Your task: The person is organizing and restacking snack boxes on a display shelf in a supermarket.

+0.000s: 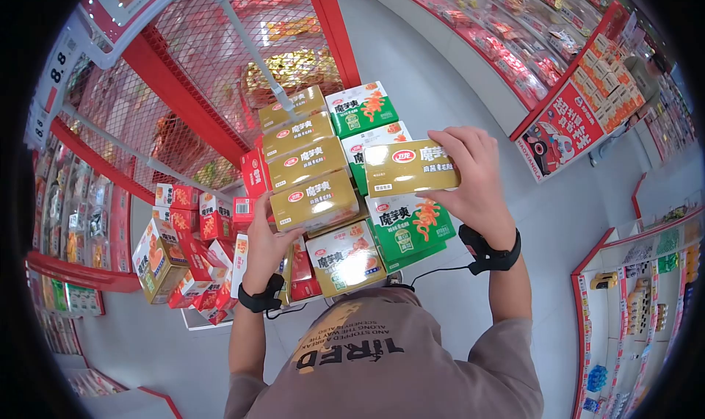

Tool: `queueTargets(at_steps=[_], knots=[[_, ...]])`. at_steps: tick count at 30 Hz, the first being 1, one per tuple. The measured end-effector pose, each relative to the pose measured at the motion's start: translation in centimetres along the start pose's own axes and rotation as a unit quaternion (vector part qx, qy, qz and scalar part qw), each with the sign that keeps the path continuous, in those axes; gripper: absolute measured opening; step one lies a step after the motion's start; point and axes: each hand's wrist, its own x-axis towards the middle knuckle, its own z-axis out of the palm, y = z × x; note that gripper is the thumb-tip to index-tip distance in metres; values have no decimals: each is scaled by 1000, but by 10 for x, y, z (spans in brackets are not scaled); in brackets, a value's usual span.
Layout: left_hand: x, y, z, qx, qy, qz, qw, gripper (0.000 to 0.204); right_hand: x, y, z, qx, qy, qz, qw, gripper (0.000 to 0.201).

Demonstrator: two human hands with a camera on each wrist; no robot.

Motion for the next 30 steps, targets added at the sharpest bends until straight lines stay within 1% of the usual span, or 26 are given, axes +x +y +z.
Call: queueTargets(at_steps=[3,4,6,7,8,12,15,18,21,24,27,30], knots=[[-14,19,-13,45,-28,-32,998,79,-11,-12,-9,79,-6,144,986,77],[-23,24,-16,58,-39,-42,997,79,-13,-17,-13,89,-13,162,983,78],[-38,34,-22,151,-59,14,987,81,-17,-27,-21,107,-26,200,974,79],[-46,38,-24,197,-70,43,977,82,-18,-32,-24,108,-40,195,974,79],[-55,41,-24,226,-74,50,970,81,-19,-37,-26,109,-54,190,974,78],[-87,36,-22,253,-44,-20,966,79,-19,-57,-15,154,-93,175,968,77],[-96,34,-21,242,6,2,970,79,-15,-62,0,174,-100,113,973,75],[-98,28,-22,197,15,-13,980,78,-7,-63,8,152,-126,59,979,79],[-101,25,-26,192,11,-25,981,79,-3,-64,12,157,-138,48,977,77],[-101,20,-29,179,17,-4,984,79,2,-64,13,167,-167,7,972,73],[-100,19,-32,160,3,-29,987,80,7,-60,12,190,-212,-89,954,71],[-99,20,-33,163,-10,11,987,86,13,-60,19,290,-284,-162,899,66]])
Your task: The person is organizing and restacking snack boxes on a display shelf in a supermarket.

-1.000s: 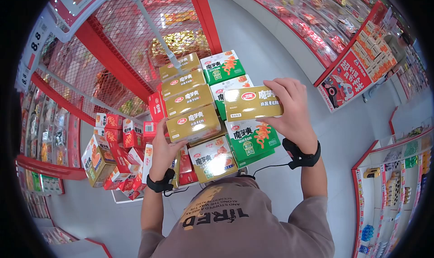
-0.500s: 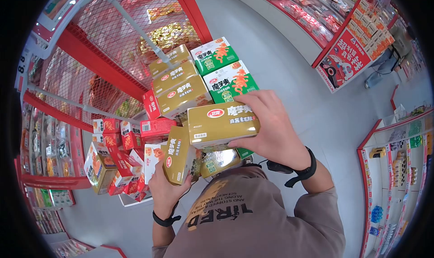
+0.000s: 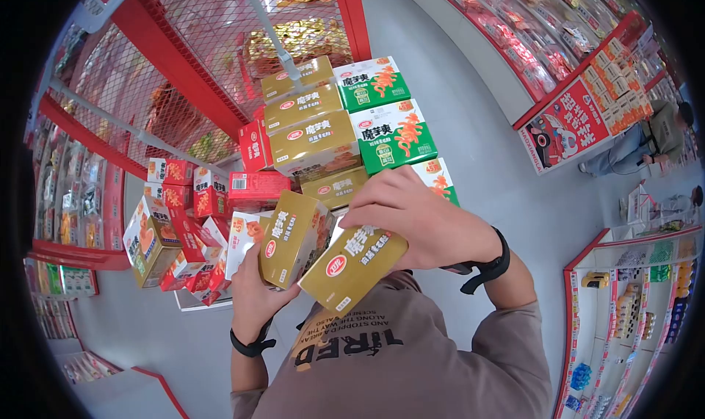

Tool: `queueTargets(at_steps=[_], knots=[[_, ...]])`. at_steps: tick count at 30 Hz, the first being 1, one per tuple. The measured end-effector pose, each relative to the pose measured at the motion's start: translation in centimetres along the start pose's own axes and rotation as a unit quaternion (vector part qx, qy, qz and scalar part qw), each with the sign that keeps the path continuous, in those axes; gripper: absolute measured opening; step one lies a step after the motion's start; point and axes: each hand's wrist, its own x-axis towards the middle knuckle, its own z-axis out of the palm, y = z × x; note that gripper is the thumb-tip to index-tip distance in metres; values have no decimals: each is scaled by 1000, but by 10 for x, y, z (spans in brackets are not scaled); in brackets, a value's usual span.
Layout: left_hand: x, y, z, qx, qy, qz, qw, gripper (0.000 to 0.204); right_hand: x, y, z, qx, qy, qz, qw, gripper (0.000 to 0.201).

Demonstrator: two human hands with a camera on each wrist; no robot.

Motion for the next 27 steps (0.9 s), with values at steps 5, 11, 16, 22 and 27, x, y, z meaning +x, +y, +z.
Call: queueTargets(at_steps=[5,11,16,22,27], knots=[[5,7,-9,-28,-111,-7,993,98,29,13,15,80,-101,-71,989,68],[2,-13,4,-86,-170,-4,982,105,43,34,32,-27,-163,-107,980,76],[-9,-9,22,-122,-86,20,989,93,59,38,18,-86,-202,-91,971,68],[-15,0,40,-142,-49,-28,988,89,57,40,13,-157,-161,-97,970,64],[-3,-7,41,-71,-132,-34,988,105,34,31,20,-212,-154,-85,961,53]])
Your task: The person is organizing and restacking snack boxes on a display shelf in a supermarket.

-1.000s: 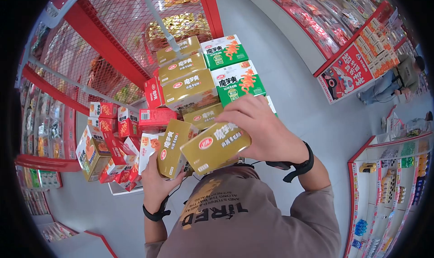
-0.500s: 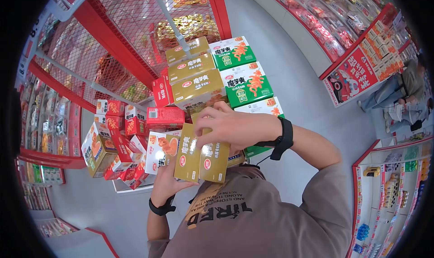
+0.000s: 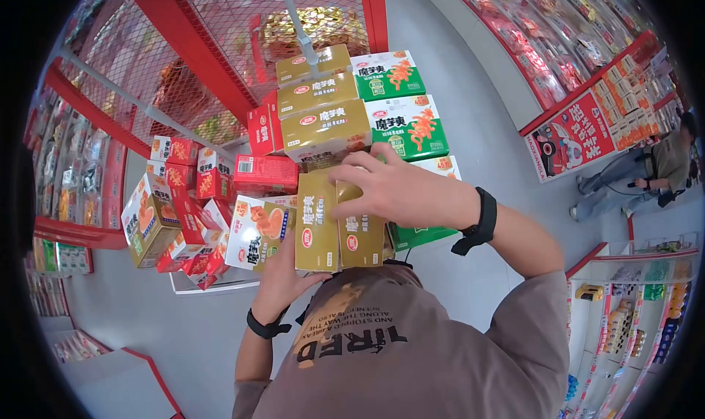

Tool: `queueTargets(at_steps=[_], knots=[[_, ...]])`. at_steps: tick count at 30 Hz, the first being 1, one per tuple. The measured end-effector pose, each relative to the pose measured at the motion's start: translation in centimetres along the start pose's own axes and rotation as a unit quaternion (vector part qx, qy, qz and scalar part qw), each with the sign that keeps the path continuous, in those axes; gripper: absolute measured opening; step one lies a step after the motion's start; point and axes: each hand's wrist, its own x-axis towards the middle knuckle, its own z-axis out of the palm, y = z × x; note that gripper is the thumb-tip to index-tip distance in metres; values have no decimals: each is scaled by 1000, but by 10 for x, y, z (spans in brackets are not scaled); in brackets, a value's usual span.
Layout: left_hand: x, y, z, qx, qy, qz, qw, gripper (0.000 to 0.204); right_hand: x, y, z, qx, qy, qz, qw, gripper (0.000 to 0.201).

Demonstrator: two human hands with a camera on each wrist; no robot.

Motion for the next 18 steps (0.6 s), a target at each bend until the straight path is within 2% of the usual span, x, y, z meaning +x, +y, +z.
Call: queueTargets(at_steps=[3,6,9,12,15,18], knots=[[2,8,9,-13,47,24,999,117,-2,-10,-2,41,2,-22,999,52],[2,5,11,-18,91,64,994,124,-7,-1,5,161,-7,-14,987,50],[9,6,7,-40,69,67,995,122,-9,5,12,192,-15,26,981,50],[15,3,5,-60,38,55,996,119,-2,14,17,157,55,3,986,51],[15,2,8,-47,58,46,996,113,3,24,19,57,119,32,991,58],[11,-6,27,-104,73,16,992,113,-3,19,28,5,102,144,984,63]])
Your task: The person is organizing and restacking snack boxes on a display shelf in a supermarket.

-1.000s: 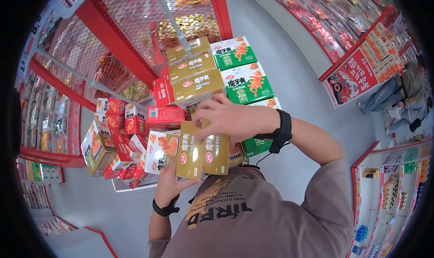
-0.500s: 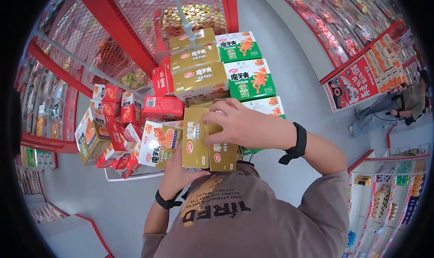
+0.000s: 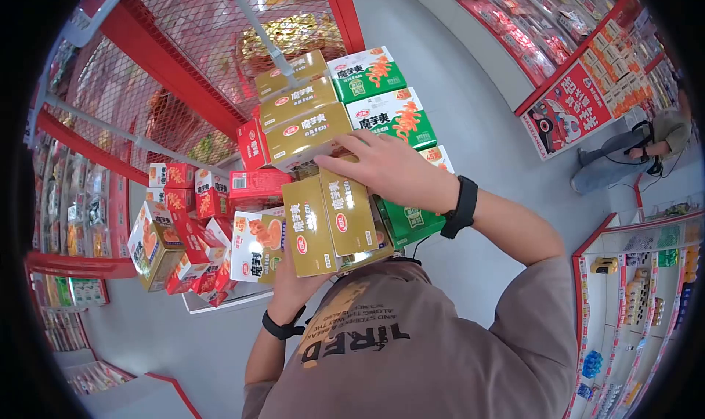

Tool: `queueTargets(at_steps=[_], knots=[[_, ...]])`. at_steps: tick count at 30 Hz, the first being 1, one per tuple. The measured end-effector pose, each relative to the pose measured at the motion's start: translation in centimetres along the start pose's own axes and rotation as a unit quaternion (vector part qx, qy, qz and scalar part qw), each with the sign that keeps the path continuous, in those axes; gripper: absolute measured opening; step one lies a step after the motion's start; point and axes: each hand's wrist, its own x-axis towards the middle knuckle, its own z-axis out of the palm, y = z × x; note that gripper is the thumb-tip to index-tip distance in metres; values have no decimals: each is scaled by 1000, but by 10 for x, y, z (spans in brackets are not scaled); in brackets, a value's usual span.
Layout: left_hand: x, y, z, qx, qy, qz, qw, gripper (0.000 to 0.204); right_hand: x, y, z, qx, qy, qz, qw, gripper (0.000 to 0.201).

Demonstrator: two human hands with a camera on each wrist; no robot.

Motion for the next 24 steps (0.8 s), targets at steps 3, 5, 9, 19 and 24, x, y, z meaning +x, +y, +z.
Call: queueTargets(at_steps=[3,5,9,19,24], knots=[[1,-9,5,26,-16,31,999,109,-19,-13,7,32,-15,133,990,70],[2,-11,6,68,-17,47,996,108,-23,-26,-3,219,-63,271,935,73],[5,-11,7,55,-8,77,996,104,-38,-31,5,395,-73,262,878,86],[42,-8,7,36,20,77,996,109,-30,-44,33,291,-7,224,930,117],[43,-1,2,2,11,72,997,117,-29,-48,33,235,11,206,950,111]])
